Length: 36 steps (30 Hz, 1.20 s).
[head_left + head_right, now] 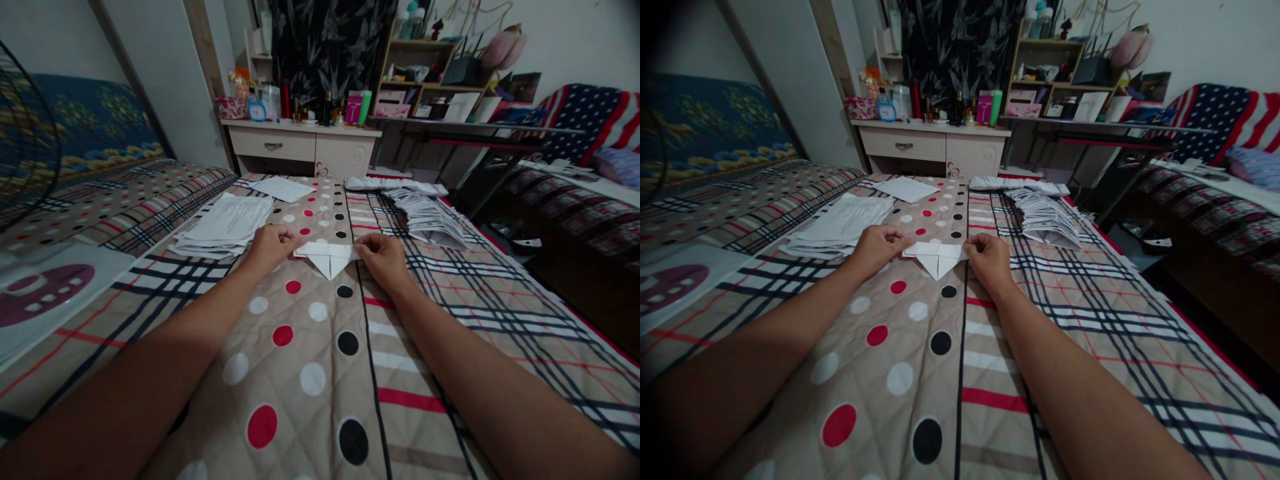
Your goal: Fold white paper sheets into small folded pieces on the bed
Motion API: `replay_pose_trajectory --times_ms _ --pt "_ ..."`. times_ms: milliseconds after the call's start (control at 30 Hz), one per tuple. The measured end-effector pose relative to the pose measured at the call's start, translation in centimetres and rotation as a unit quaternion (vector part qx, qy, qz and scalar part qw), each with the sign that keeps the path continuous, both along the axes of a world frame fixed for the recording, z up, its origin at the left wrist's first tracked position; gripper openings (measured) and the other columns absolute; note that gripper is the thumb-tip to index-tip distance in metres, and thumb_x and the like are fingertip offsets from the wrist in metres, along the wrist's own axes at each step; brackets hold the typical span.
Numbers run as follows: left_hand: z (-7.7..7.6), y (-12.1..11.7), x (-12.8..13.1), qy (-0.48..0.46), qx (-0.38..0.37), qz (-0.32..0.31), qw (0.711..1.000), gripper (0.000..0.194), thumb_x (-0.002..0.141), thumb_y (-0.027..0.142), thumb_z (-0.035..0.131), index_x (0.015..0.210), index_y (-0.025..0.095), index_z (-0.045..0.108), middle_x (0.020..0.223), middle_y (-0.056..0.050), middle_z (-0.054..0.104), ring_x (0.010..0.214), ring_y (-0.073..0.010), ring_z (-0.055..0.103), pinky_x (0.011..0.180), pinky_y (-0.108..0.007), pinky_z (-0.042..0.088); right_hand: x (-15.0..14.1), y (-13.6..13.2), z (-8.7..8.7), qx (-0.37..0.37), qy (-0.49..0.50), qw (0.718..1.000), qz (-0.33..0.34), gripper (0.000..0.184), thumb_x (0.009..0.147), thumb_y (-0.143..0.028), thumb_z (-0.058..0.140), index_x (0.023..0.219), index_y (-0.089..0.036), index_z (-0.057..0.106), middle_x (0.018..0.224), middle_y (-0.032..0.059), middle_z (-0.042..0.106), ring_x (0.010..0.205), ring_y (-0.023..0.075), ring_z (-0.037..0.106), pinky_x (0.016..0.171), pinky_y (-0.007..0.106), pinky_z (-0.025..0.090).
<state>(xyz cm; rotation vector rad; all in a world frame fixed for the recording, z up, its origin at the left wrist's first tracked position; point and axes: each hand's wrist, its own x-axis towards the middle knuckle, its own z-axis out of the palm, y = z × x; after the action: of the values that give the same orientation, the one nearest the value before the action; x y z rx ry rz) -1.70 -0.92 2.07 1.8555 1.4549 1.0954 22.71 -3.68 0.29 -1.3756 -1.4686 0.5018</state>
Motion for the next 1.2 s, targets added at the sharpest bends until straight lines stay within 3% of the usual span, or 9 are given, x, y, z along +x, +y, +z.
replay_pose_trajectory --times_ms 167,367,600,800,900,1000,1200 --pt "-0.5 0.4 -0.3 0.024 0.028 -0.046 0.998 0.03 0.056 0.035 0.084 0.077 0.016 0.074 0.061 0.001 0.064 0.054 -0.0114 0.052 0.051 -0.023 0.038 0.1 -0.2 0.2 0.011 -0.088 0.996 -0.013 0.014 0.074 -0.027 0.061 0.076 -0.017 0.07 0.066 0.0034 0.068 0.059 0.0163 0.059 0.055 0.026 0.042" --pt "-1.0 0.3 0.3 0.05 0.047 -0.092 0.993 0.031 0.059 0.032 0.083 0.087 0.019 0.076 0.077 -0.002 0.072 0.064 -0.0145 0.059 0.058 -0.025 0.043 -0.6 -1.0 0.9 -0.018 -0.147 0.989 0.006 0.016 0.071 -0.033 0.071 0.081 -0.02 0.074 0.069 0.0009 0.069 0.061 0.0156 0.058 0.056 0.026 0.04" --pt "0.1 -1.0 1.9 -0.062 -0.012 -0.085 0.994 0.032 0.06 0.035 0.082 0.086 0.016 0.077 0.08 -0.003 0.073 0.064 -0.0147 0.061 0.058 -0.025 0.046 -1.5 -1.6 1.5 0.003 -0.087 0.993 0.083 0.015 0.073 -0.032 0.07 0.078 -0.018 0.071 0.072 0.0 0.068 0.065 0.0149 0.058 0.061 0.026 0.042" --pt "0.5 -1.5 2.4 0.012 0.007 -0.078 0.997 0.036 0.055 0.04 0.085 0.081 0.016 0.078 0.076 -0.004 0.073 0.069 -0.0191 0.065 0.06 -0.028 0.047 -2.0 -2.0 1.5 0.013 -0.078 0.986 0.146 0.009 0.074 -0.027 0.071 0.077 -0.018 0.071 0.075 0.0011 0.071 0.069 0.0168 0.063 0.066 0.028 0.045" --pt "0.5 -1.5 2.4 0.041 0.019 -0.092 0.995 0.028 0.062 0.039 0.08 0.08 0.017 0.079 0.073 -0.004 0.074 0.069 -0.0203 0.066 0.064 -0.029 0.048 -2.0 -1.9 1.4 0.009 -0.087 0.982 0.167 0.01 0.076 -0.027 0.07 0.079 -0.018 0.072 0.077 0.0019 0.073 0.07 0.0173 0.064 0.065 0.028 0.046" --pt "0.3 -1.3 2.2 0.041 0.033 -0.085 0.995 0.017 0.071 0.032 0.073 0.079 0.019 0.079 0.074 -0.004 0.075 0.069 -0.0195 0.066 0.064 -0.028 0.049 -1.8 -1.8 1.4 0.007 -0.096 0.982 0.161 0.012 0.08 -0.027 0.065 0.081 -0.017 0.073 0.076 0.0028 0.073 0.069 0.0173 0.064 0.064 0.027 0.045" --pt "-0.5 -0.2 1.3 -0.007 -0.008 -0.081 0.997 0.012 0.071 0.025 0.07 0.079 0.019 0.077 0.066 -0.002 0.071 0.051 -0.0148 0.061 0.048 -0.024 0.044 -1.2 -1.2 0.8 0.004 -0.123 0.985 0.12 0.012 0.081 -0.025 0.064 0.082 -0.017 0.073 0.076 0.0037 0.074 0.069 0.0178 0.064 0.063 0.027 0.046"
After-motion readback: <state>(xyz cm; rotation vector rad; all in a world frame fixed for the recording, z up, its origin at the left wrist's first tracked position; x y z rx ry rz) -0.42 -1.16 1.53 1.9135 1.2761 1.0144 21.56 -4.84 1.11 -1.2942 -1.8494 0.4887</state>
